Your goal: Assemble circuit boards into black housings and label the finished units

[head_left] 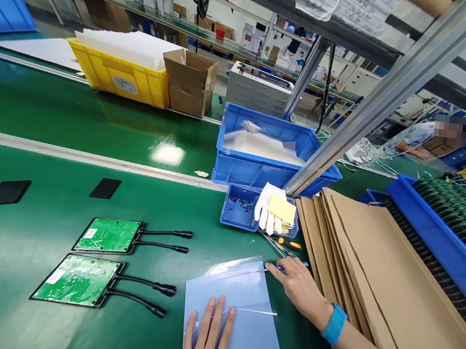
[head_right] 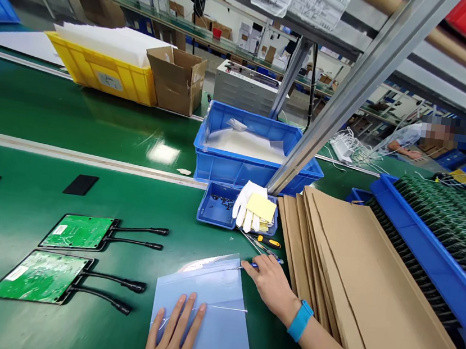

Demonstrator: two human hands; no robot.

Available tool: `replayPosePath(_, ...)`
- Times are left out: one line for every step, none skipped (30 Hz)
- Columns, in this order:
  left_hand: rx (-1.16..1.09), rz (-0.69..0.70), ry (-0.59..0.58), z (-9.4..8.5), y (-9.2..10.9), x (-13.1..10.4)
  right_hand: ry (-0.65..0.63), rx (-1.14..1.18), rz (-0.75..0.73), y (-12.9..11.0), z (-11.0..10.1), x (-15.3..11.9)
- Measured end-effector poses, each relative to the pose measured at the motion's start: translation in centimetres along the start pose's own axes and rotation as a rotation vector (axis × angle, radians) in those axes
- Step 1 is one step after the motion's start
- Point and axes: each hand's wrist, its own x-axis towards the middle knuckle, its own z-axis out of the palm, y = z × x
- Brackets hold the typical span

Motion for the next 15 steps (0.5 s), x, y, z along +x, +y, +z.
replayPosePath(0.009,0.007,-0.005,0.0,-0.1,0.0,-0.003,-0.010,-0.001,0.2,-0.1,-0.1)
replayPosePath(0.012,0.010,-0.006,0.0,-0.1,0.0,-0.008,-0.019,-0.002,0.4,-0.3,-0.2)
replayPosePath(0.012,0.010,-0.004,0.1,-0.1,-0.1,-0.014,-0.026,-0.002,0.6,-0.4,-0.4)
replayPosePath(0.008,0.009,0.003,0.1,-0.1,-0.1,-0.021,-0.032,-0.001,0.8,-0.4,-0.5)
replayPosePath(0.001,0.007,0.012,0.2,-0.1,-0.1,-0.028,-0.037,0.001,1.1,-0.5,-0.6)
replayPosePath(-0.004,0.006,0.023,0.2,-0.1,-0.2,-0.034,-0.042,0.003,1.3,-0.6,-0.7)
replayPosePath(-0.009,0.006,0.033,0.2,-0.1,-0.2,-0.039,-0.050,0.002,1.6,-0.6,-0.9)
replayPosePath(-0.012,0.007,0.040,0.3,-0.1,-0.2,-0.043,-0.060,-0.001,1.9,-0.6,-1.0)
replayPosePath(-0.015,0.012,0.045,0.3,-0.2,-0.3,-0.047,-0.073,-0.005,2.2,-0.7,-1.2)
replayPosePath(-0.016,0.016,0.047,0.4,-0.2,-0.3,-0.051,-0.087,-0.007,2.6,-0.8,-1.4)
replayPosePath(-0.017,0.021,0.048,0.5,-0.3,-0.3,-0.053,-0.101,-0.009,2.9,-0.9,-1.6)
replayPosePath(-0.019,0.024,0.047,0.5,-0.3,-0.4,-0.055,-0.112,-0.008,3.2,-1.1,-1.7)
replayPosePath(-0.020,0.028,0.048,0.6,-0.4,-0.4,-0.056,-0.118,0.000,3.4,-1.4,-1.9)
replayPosePath(-0.018,0.037,0.054,0.7,-0.4,-0.4,-0.055,-0.115,0.013,3.4,-1.7,-2.0)
replayPosePath(-0.016,0.045,0.061,0.8,-0.4,-0.5,-0.052,-0.100,0.031,3.2,-2.1,-2.1)
